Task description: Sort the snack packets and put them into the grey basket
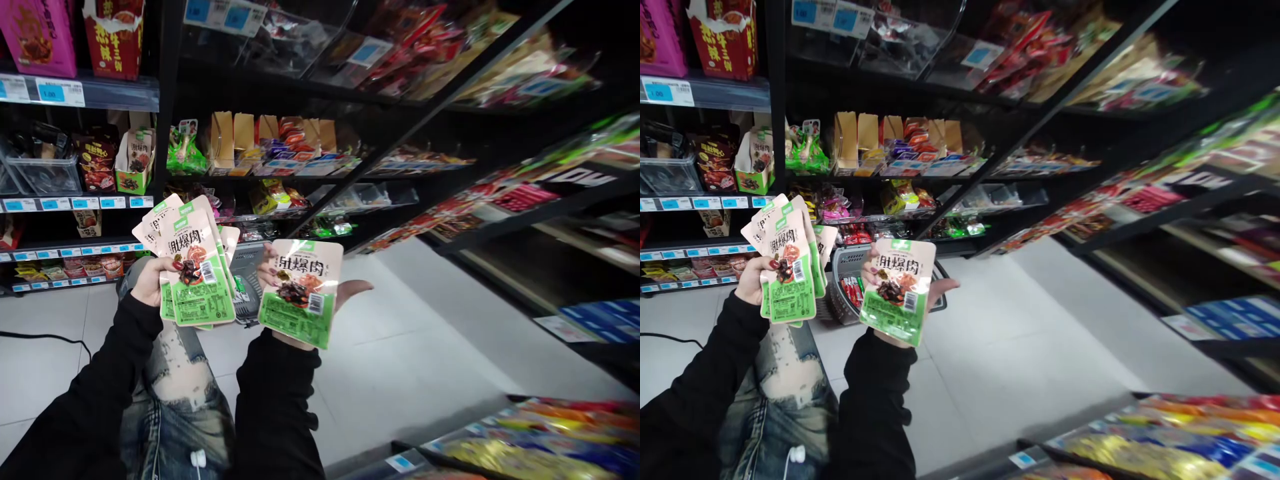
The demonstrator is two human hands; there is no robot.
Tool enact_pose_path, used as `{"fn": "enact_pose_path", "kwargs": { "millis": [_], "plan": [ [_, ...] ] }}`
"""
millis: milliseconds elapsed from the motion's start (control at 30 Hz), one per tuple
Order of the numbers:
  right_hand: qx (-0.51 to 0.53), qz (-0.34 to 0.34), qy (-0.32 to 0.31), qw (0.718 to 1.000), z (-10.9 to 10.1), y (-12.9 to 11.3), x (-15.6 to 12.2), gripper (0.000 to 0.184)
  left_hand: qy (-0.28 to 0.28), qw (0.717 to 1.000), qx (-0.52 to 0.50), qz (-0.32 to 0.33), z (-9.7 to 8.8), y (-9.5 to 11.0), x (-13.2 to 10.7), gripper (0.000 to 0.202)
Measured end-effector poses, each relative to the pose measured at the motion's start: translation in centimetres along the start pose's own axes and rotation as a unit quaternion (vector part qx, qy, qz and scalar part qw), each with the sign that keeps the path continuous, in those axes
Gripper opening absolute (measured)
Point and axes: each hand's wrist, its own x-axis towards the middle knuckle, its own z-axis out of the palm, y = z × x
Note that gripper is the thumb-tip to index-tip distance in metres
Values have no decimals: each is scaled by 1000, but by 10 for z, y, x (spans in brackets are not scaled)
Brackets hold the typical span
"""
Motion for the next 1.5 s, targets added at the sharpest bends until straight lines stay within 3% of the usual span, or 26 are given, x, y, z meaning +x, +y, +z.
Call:
{"fn": "enact_pose_path", "kwargs": {
  "millis": [100,167,267,400,533,633,1067,1500],
  "plan": [
    [-11,54,-48,997,-5,7,12,97,1,1000,9,-8,2,0,-1,50],
    [-30,60,19,998,-4,13,13,81,-8,1000,21,-16,4,0,-3,52],
    [-41,-2,155,987,3,19,7,46,-26,999,34,-23,3,0,-5,55],
    [-102,-52,203,973,11,16,-1,34,-45,998,38,-30,0,0,-4,61],
    [-214,-134,320,913,19,3,-8,24,-39,998,41,-22,-1,1,-4,63],
    [-262,-184,362,876,24,-5,-13,20,-37,998,51,-7,2,4,-5,61],
    [-250,-172,364,881,18,0,-12,21,-40,998,45,36,3,12,-9,62],
    [-210,-157,323,910,28,4,-13,21,14,995,82,-46,6,1,-4,49]
  ]
}}
